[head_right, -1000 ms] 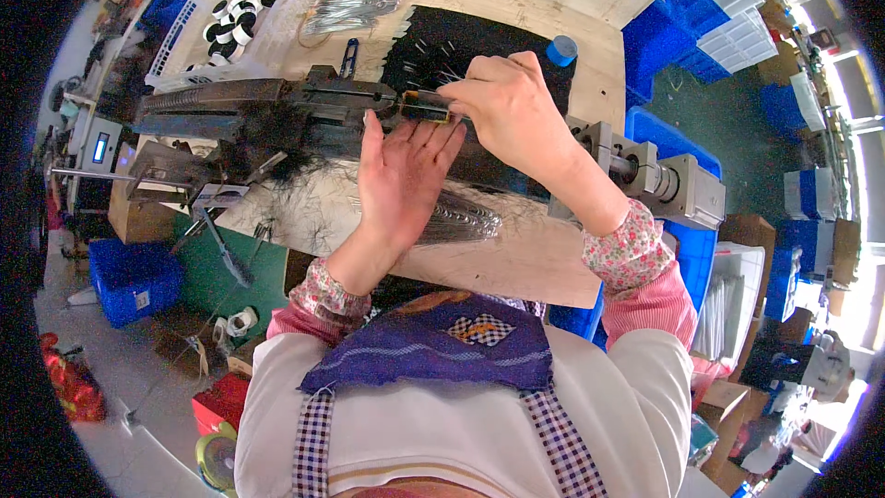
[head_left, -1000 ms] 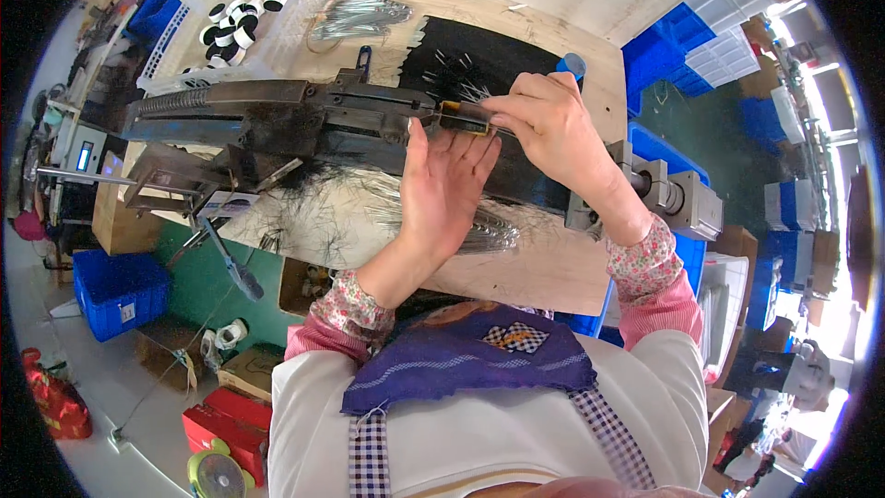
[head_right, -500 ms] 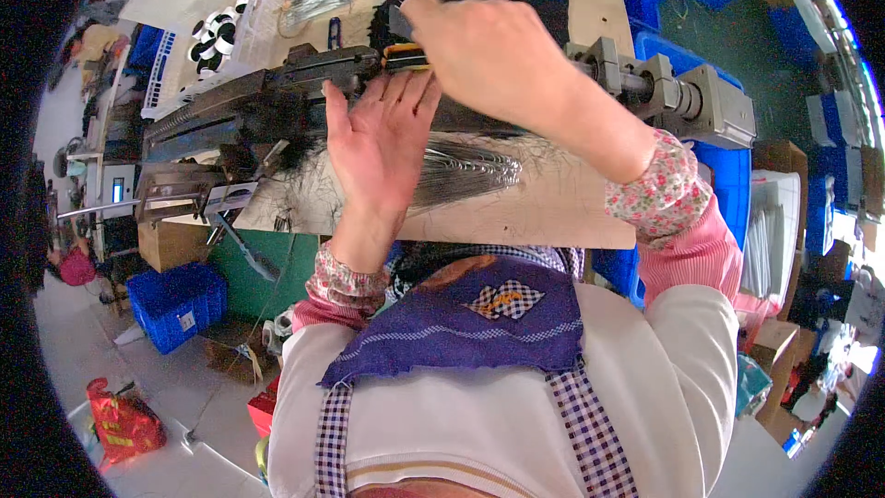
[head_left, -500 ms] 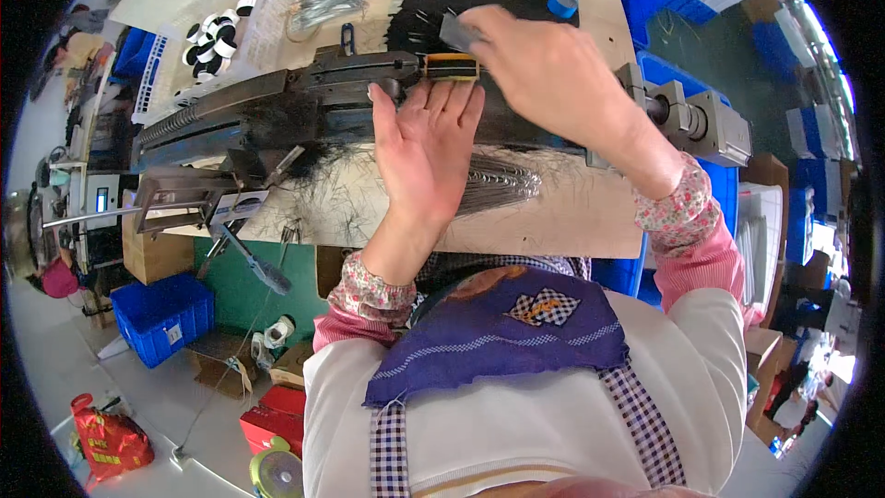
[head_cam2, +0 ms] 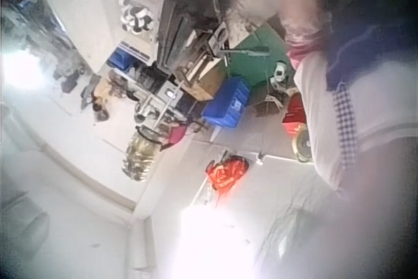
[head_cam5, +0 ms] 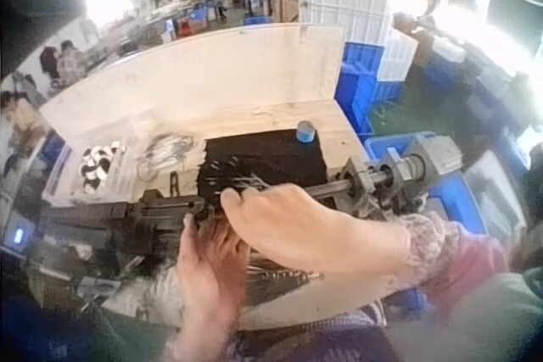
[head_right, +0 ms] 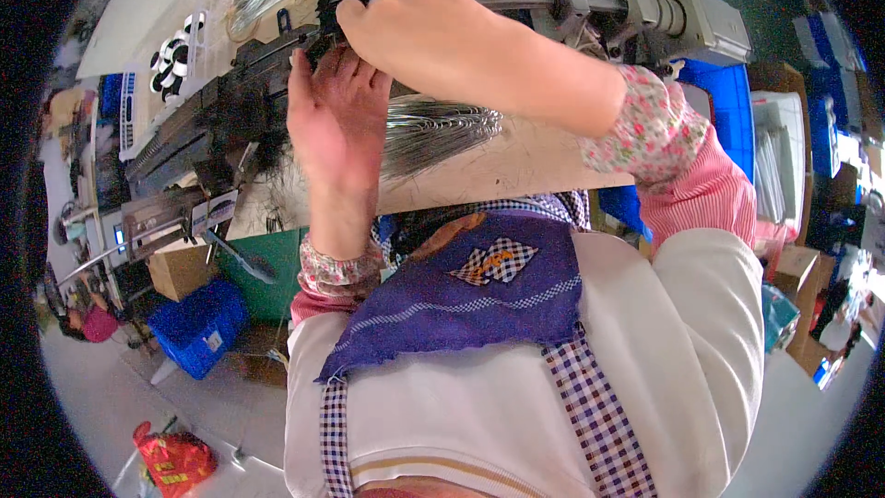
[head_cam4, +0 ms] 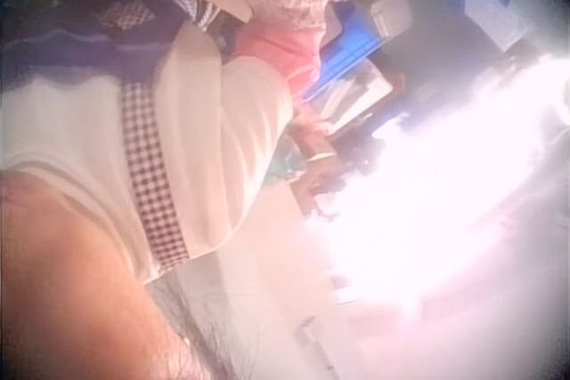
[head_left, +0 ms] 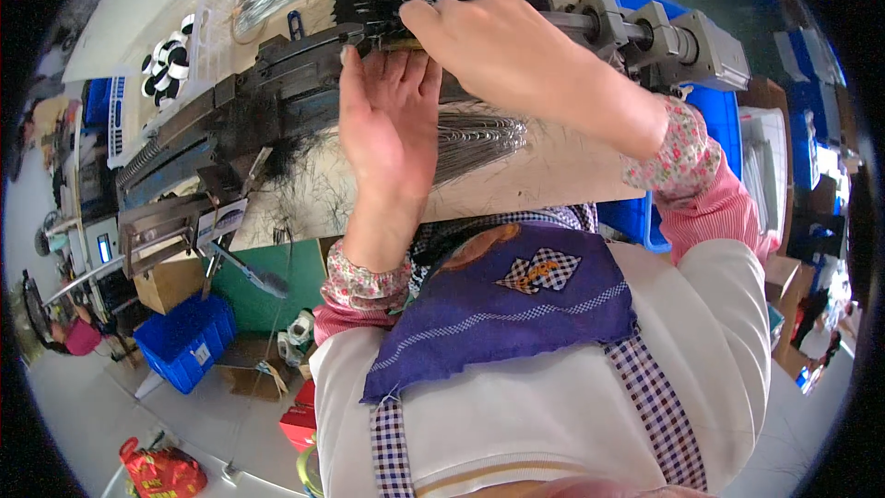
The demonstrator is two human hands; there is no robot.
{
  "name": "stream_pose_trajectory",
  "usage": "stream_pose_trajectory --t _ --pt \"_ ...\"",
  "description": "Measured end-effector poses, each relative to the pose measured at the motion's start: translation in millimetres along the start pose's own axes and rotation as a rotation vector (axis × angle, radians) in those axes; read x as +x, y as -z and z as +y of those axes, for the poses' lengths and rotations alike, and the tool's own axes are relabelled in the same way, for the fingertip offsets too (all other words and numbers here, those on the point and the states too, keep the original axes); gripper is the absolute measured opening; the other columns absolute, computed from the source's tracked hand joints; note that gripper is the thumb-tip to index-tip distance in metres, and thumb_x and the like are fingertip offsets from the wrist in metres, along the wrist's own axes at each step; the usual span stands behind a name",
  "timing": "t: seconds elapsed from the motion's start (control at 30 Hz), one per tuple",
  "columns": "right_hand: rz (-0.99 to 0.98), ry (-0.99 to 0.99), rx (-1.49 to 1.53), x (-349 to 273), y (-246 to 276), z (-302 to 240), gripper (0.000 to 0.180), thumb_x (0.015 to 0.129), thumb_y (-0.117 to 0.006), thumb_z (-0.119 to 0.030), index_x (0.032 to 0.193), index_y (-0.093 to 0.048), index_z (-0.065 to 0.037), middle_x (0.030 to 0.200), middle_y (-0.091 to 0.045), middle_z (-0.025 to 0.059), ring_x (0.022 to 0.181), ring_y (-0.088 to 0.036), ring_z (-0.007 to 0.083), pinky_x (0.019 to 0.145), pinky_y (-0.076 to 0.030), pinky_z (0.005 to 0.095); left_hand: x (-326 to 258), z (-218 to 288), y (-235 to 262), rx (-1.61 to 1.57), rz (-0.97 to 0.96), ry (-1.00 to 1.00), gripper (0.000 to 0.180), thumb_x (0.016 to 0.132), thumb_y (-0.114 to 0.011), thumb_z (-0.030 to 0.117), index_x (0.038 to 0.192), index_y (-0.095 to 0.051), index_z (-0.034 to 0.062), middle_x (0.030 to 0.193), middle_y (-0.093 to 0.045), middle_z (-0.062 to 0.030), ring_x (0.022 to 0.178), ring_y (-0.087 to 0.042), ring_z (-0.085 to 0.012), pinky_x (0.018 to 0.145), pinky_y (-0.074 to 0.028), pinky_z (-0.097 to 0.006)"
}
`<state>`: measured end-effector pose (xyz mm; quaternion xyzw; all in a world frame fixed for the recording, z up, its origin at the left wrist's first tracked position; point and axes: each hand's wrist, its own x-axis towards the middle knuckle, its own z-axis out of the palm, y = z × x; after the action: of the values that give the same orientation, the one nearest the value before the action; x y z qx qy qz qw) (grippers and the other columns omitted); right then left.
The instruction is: Assembling thin synthetic bristles into a mechanical holder using small tools.
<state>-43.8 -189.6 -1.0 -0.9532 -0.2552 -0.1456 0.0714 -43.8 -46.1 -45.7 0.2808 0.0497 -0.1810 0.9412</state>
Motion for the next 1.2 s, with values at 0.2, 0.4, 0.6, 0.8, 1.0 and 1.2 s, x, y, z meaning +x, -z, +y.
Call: stream_pose_trajectory --t 0.2,0.4,0.6,0.8,1.0,1.2 --pt "-0.169 -0.025 0.202 -85.8 -46.1 -2.7 0.020 0.081 -0.055 -0.011 0.096 -0.057 0.001 0.077 -0.062 0.0138 0.070 -0.066 0.0315 0.057 -0.054 0.0396 -4.9 -35.2 4.8 -0.058 0.119 -0.052 0.021 0.097 -0.051 0.031 0.102 -0.053 0.0105 0.108 -0.055 -0.0017 0.107 -0.048 -0.0166 0.096 -0.035 -0.031" --pt "-0.290 0.212 0.258 -84.8 -91.6 -1.4 0.018 0.080 -0.053 -0.010 0.095 -0.059 -0.003 0.085 -0.062 0.0117 0.076 -0.065 0.0304 0.062 -0.054 0.0402 -44.7 -30.1 11.1 0.145 0.085 0.027 0.036 0.097 -0.050 0.025 0.125 -0.045 0.0033 0.128 -0.049 -0.0115 0.125 -0.043 -0.0257 0.106 -0.032 -0.035" --pt "-0.216 0.103 0.464 -95.3 -99.8 8.0 0.029 0.074 -0.067 -0.011 0.099 -0.053 -0.004 0.085 -0.061 0.0114 0.080 -0.065 0.0293 0.065 -0.053 0.0386 -129.3 45.0 106.2 2.269 0.318 -0.717 0.078 0.088 -0.061 0.030 0.149 -0.020 0.0064 0.153 -0.014 -0.0266 0.142 -0.015 -0.0415 0.113 -0.015 -0.056" --pt "-0.124 -0.135 0.802 -101.5 -64.0 16.6 0.021 0.080 -0.063 -0.007 0.097 -0.053 -0.001 0.093 -0.061 0.0148 0.082 -0.064 0.0325 0.070 -0.052 0.0376 -213.5 178.8 255.2 2.160 1.598 -0.105 0.081 0.081 -0.061 0.024 0.150 -0.019 0.0146 0.107 -0.063 -0.0287 0.089 -0.064 -0.0437 0.081 -0.050 -0.050" --pt "0.258 -0.591 0.660 -121.6 -16.9 26.1 0.018 0.088 -0.063 -0.009 0.104 -0.059 -0.002 0.092 -0.059 0.0043 0.080 -0.055 0.0134 0.073 -0.045 0.0257 -207.2 150.2 259.4 2.116 1.541 -0.422 0.084 0.079 -0.069 0.032 0.146 -0.026 0.0051 0.091 -0.067 -0.0264 0.084 -0.065 -0.0443 0.068 -0.053 -0.049" --pt "0.369 -0.561 0.942 -110.2 26.7 28.5 0.013 0.091 -0.059 -0.006 0.103 -0.055 -0.002 0.087 -0.058 0.0024 0.072 -0.052 0.0082 0.066 -0.043 0.0220 -113.0 47.6 78.0 1.787 0.174 -0.787 0.080 0.083 -0.068 0.025 0.143 -0.026 -0.0060 0.147 -0.029 -0.0228 0.134 -0.032 -0.0405 0.112 -0.022 -0.046"
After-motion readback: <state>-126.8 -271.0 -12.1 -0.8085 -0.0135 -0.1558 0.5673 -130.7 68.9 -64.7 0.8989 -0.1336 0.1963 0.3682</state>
